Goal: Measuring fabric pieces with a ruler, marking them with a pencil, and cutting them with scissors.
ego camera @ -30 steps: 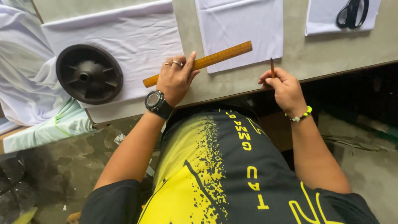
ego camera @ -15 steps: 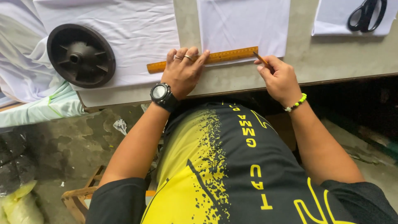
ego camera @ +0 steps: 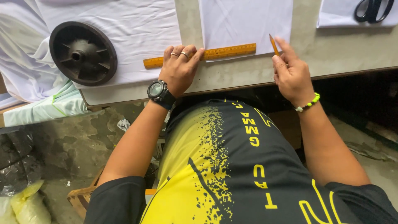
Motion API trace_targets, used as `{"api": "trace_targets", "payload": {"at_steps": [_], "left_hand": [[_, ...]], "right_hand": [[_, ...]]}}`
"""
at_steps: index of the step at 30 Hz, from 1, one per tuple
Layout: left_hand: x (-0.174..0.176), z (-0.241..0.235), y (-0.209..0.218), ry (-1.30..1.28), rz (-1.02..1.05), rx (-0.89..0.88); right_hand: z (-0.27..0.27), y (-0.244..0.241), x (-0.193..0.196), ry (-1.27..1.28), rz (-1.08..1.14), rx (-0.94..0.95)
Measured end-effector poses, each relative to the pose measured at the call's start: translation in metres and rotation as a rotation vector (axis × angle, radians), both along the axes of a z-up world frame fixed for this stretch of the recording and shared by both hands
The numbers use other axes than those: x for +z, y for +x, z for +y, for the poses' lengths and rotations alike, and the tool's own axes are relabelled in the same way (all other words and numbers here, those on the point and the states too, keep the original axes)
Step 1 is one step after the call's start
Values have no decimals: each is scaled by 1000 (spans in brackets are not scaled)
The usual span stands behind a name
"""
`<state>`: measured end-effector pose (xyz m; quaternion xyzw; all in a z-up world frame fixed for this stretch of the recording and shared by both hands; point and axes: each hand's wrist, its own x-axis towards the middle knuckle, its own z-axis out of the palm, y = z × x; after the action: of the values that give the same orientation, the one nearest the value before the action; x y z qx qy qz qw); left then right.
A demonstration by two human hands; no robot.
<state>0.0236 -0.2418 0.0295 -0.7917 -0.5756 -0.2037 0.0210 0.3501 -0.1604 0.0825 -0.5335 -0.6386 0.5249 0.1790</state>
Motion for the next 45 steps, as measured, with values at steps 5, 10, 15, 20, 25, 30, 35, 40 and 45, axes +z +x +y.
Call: {"api": "trace_targets", "payload": {"at_steps": [5,10,15,20,25,30,35,40,45], "left_hand": [[-12,1,-2,77,-23,8],[-21,1,-1,154,-51,12],[-15,4,1,174,-68,5],[-7,8,3,198,-100,-20],[-4,10,3,215,-83,-29],[1,12,8,210,-96,-27],[-3,12,6,205,-78,-30],[-3,10,3,191,-89,-21],[-5,9,3,195,-85,-9]], "right_hand": [[-4,7,-1,92,141,-9],[-5,9,-2,155,185,-52],[-4,9,-1,170,229,-69],[-5,9,0,180,227,-58],[-6,10,-2,169,230,-64],[-6,15,-6,152,215,-62],[-7,16,-6,143,213,-75],[-7,19,-6,131,206,-85],[-9,19,-3,119,199,-88]]}}
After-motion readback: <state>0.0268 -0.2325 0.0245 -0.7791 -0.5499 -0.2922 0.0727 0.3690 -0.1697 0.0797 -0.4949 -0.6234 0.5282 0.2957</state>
